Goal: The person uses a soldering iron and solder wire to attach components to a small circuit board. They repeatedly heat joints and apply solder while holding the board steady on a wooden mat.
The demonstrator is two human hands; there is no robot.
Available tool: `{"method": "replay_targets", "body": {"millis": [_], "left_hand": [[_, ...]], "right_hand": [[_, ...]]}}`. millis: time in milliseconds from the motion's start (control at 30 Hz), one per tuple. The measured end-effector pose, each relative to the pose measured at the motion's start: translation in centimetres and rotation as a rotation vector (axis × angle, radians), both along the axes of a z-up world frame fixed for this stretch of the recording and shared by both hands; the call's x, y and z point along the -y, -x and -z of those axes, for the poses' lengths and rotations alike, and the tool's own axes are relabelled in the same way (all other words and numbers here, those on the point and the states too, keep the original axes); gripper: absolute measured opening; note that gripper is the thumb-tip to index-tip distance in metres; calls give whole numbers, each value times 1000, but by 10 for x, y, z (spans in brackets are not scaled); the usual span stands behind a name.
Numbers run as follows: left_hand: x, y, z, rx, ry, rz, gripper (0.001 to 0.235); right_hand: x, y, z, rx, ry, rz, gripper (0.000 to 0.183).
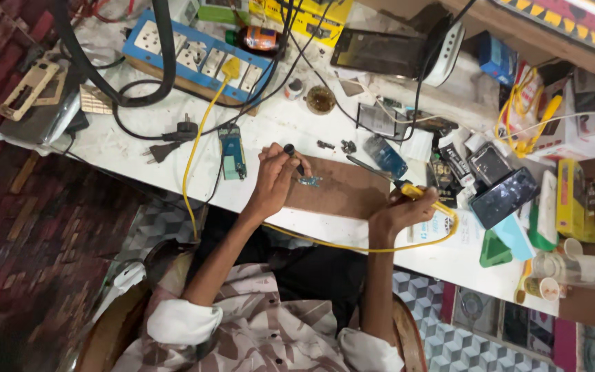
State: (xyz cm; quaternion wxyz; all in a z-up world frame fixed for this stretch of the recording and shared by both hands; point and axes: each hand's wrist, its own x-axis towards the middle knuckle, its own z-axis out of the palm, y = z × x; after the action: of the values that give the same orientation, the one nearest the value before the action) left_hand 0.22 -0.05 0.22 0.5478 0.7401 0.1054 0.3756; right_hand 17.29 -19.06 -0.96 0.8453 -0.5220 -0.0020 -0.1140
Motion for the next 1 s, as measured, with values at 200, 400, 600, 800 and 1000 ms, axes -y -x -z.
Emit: {"method": "replay_targets", "body": {"millis": [200, 400, 600, 800, 1000], "left_hand": [[0, 0, 0, -28, -58, -37, 41], [2, 1, -2, -54, 2, 1, 40], [3, -1, 1, -74, 81, 9, 42], [4, -1, 14, -72, 104, 10, 37], [3, -8, 25, 99, 119, 29, 27]], "right_hand": [[7, -6, 21, -165, -52, 0, 32], [11, 3, 31, 26, 52, -55, 36], [6, 6, 32, 60, 159, -58, 36], [-6, 1, 33, -163, -53, 90, 33], [-19, 6, 31, -127, -22, 136, 36]]}}
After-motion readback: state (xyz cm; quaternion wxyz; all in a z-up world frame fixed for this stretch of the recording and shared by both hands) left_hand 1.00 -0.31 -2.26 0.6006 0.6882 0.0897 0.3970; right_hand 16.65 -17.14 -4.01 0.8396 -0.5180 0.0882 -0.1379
